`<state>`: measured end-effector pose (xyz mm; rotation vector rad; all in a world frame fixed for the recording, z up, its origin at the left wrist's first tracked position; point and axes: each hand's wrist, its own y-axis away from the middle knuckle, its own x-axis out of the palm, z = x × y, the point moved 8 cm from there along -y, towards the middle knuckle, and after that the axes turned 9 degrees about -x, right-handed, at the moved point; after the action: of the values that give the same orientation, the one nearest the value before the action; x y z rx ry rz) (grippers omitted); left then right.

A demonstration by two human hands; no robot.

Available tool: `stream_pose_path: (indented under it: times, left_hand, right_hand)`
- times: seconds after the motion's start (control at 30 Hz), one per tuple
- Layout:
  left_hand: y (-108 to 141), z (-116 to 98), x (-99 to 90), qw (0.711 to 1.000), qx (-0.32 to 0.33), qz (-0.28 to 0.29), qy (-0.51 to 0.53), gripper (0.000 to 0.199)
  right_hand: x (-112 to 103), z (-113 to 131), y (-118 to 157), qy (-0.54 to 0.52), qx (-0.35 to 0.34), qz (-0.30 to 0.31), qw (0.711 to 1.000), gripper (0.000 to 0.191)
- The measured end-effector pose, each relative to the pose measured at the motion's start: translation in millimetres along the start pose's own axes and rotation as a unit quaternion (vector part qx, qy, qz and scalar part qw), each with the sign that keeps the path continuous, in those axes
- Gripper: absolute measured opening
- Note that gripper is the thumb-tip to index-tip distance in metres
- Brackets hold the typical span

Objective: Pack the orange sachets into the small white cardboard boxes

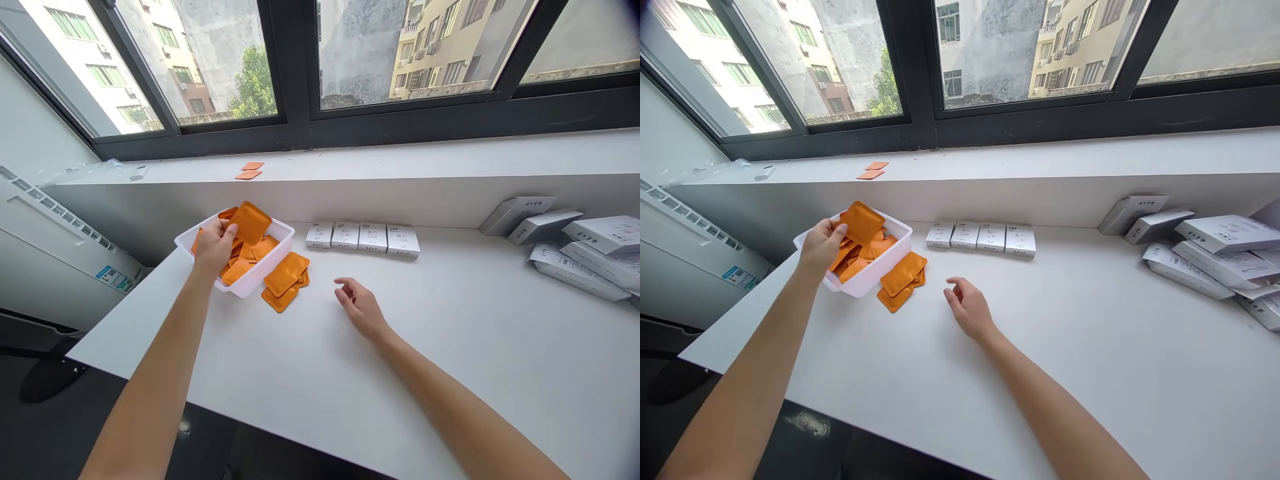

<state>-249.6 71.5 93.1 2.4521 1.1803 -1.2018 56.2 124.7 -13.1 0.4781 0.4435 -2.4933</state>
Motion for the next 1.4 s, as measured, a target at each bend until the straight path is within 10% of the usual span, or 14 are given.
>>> stream_pose_path:
  times: [0.2, 0.43, 0.67, 0.8, 0.9, 1.0, 1.1, 1.23, 1.4]
  left_hand:
    - [119, -83, 83.3, 0.932, 0.237, 0.271, -0.025, 0.029]
    - [-6, -47, 56.8, 0.964, 0.080, 0.087, -0.239, 0.032]
    - [-23, -27, 25.8, 0.966, 0.017, 0.086, -0.242, 0.030]
    - [33, -75, 12.1, 0.994, 0.072, 0.078, 0.035, 0.045]
    - [119, -114, 79.3, 0.957, 0.166, 0.232, 0.046, 0.029]
    - [166, -121, 128.6, 0.949, 0.172, 0.265, 0.013, 0.025]
    - [136, -114, 113.4, 0.962, 0.165, 0.218, 0.009, 0.027]
    - [30, -84, 29.8, 0.980, 0.142, -0.002, -0.140, 0.037]
    - [-21, -5, 43.2, 0.917, 0.068, 0.145, -0.366, 0.023]
  right_hand:
    - [-1, 10, 9, -0.311, 0.064, -0.073, 0.945, 0.043]
    - [-42, -25, 49, -0.346, 0.167, -0.171, 0.907, 0.040]
    - [-54, -29, 48, -0.344, 0.141, -0.211, 0.904, 0.037]
    - [-55, -23, 49, -0.341, 0.133, -0.222, 0.904, 0.036]
    - [-47, -14, 50, -0.394, 0.122, -0.196, 0.890, 0.044]
    - [-34, -4, 52, -0.418, 0.113, -0.147, 0.889, 0.045]
    - [-33, -4, 55, -0.386, 0.115, -0.162, 0.901, 0.036]
    - [-42, -6, 52, -0.381, 0.105, -0.185, 0.900, 0.033]
    - [-48, -9, 51, -0.379, 0.117, -0.197, 0.896, 0.033]
